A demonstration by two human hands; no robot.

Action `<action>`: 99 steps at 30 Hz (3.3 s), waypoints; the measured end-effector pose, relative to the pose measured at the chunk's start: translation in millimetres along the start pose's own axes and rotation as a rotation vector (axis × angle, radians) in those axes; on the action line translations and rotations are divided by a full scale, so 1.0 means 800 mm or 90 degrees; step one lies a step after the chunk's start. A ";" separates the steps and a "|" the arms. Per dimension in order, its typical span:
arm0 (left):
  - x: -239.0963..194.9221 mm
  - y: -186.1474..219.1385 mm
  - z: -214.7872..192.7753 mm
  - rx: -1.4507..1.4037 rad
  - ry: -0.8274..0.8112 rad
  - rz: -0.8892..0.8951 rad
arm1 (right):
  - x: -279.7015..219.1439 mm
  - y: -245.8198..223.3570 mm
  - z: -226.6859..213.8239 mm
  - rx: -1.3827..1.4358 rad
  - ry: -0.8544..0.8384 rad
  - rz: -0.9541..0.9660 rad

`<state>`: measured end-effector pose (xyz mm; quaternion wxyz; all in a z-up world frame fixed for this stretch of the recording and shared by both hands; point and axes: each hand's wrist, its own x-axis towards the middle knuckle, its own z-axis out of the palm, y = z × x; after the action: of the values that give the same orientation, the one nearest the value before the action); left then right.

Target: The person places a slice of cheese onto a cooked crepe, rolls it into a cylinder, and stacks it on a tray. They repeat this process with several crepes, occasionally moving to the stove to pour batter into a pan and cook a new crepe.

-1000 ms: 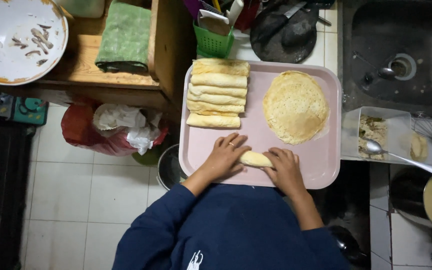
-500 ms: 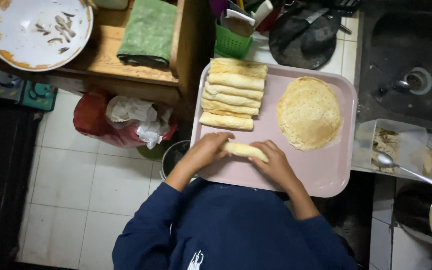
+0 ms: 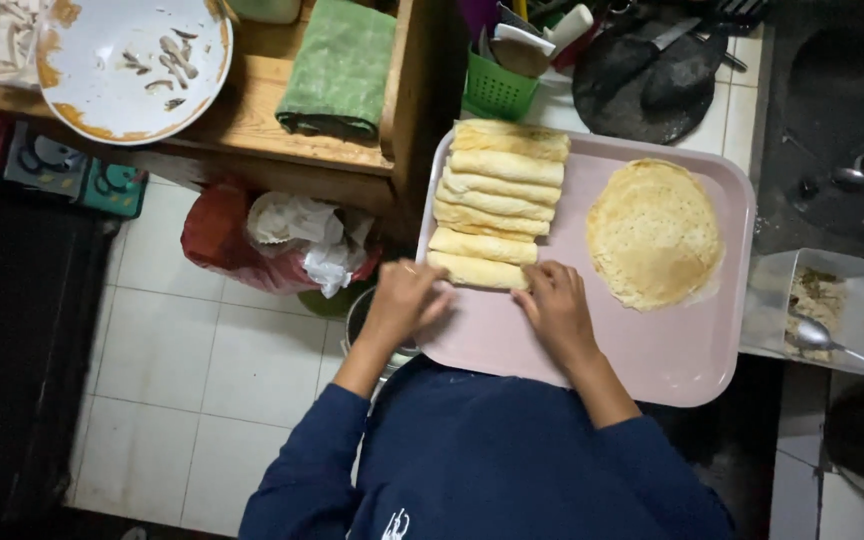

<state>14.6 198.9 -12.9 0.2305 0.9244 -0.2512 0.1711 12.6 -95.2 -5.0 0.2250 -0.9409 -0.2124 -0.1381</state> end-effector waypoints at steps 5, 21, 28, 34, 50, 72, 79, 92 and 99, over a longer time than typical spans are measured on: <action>0.003 0.045 0.000 -0.219 -0.119 0.077 | -0.019 -0.005 0.018 0.084 -0.073 -0.026; 0.009 0.018 -0.015 -0.170 -0.121 0.090 | -0.003 -0.006 -0.006 0.019 -0.206 -0.002; 0.007 0.034 -0.024 -0.149 -0.148 0.075 | -0.012 -0.002 -0.013 0.050 -0.179 0.037; 0.027 0.041 0.020 -0.198 -0.189 0.133 | 0.010 -0.035 0.009 0.172 -0.160 -0.005; 0.035 0.012 -0.006 -0.222 -0.209 0.112 | 0.009 -0.022 0.013 0.106 -0.184 -0.061; 0.085 0.076 0.017 -0.172 -0.320 0.105 | -0.080 0.049 -0.047 0.079 0.010 0.193; 0.133 0.181 0.094 -0.163 -0.291 0.222 | -0.111 0.063 -0.101 -0.141 0.096 0.317; 0.166 0.237 0.147 0.016 -0.396 0.132 | -0.154 0.106 -0.091 -0.150 -0.071 0.413; 0.200 0.239 0.195 0.018 -0.242 0.050 | -0.182 0.135 -0.098 -0.111 -0.017 0.327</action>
<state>72.8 -89.4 -9.1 0.1590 0.9328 -0.3234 0.0062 -77.0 -269.2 -28.9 0.1677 -0.9815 0.0430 -0.0821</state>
